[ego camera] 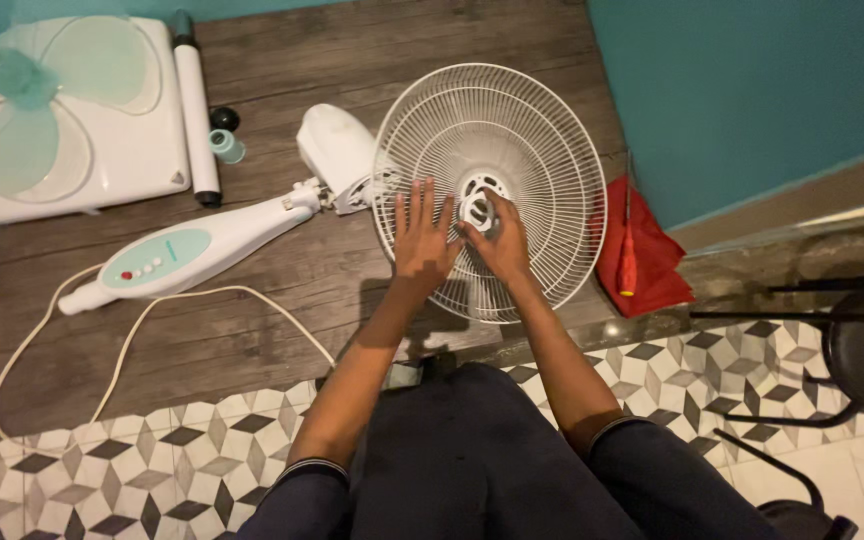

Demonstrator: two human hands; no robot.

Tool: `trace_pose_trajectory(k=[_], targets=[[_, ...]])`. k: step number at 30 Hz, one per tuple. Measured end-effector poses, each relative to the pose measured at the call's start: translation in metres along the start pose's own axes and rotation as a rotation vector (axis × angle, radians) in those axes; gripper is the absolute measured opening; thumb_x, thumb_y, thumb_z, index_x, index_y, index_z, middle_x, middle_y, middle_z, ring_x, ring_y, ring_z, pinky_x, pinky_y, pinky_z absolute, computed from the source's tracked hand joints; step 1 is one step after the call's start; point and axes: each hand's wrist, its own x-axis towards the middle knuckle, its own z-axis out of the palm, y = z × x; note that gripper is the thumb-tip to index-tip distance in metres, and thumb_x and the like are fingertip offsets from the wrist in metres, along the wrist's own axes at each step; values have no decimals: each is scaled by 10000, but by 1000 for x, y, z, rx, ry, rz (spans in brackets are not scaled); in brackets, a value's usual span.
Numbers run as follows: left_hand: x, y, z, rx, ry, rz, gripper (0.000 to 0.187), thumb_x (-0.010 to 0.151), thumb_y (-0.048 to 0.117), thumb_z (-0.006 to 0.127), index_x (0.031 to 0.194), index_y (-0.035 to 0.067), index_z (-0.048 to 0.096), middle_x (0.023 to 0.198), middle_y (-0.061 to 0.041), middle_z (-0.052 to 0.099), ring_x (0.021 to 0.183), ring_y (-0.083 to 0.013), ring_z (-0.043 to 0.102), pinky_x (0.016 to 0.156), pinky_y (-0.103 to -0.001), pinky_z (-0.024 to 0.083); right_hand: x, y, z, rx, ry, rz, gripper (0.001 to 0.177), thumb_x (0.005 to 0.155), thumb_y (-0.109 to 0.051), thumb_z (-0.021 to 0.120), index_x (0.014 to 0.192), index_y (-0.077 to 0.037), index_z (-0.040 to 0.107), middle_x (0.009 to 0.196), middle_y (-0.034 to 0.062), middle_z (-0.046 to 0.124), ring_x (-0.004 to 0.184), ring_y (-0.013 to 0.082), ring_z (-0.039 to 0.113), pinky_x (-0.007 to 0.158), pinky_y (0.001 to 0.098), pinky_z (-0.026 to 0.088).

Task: The person assembles a table fan by attaching the fan blades to the motor, securing the front grille, and tightening screws on the base. The person handles the fan blades, grille, and base components on a wooden table.

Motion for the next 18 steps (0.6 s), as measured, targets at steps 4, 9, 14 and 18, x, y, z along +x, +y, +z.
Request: trace_pose_trajectory(k=[4,9,14,18], targets=[[-5,-7,-19,0,27,-23,747,968,427,620,1591,102,368,1696,-227,126,1582,-397,84,1263,-594,52,1,-15,9,-22,21,-46,720,839,-308,866,1412,10,567,1367,220,614,1259,354,618,1063,425,495],[-21,-31,-41,-92,210,-82,650,1031,373,562,1599,112,382,1699,-229,162,1586,-394,124,1265,-623,68,4,-49,23,45,60,-72,694,839,-293,868,1390,9,573,1353,207,617,1250,347,630,1018,412,539],[-41,-75,-59,-126,290,-131,620,1058,342,551,1610,114,384,1706,-225,157,1594,-400,113,1267,-632,61,2,-92,39,-37,65,-81,698,851,-281,881,1405,20,581,1259,204,650,1198,344,634,1035,425,499],[-56,-109,-66,-109,284,-162,630,1048,361,556,1594,105,373,1698,-245,162,1582,-421,104,1255,-642,59,0,-120,59,-71,113,-237,672,883,-250,892,1394,49,574,1359,237,619,1294,375,586,1083,443,462]])
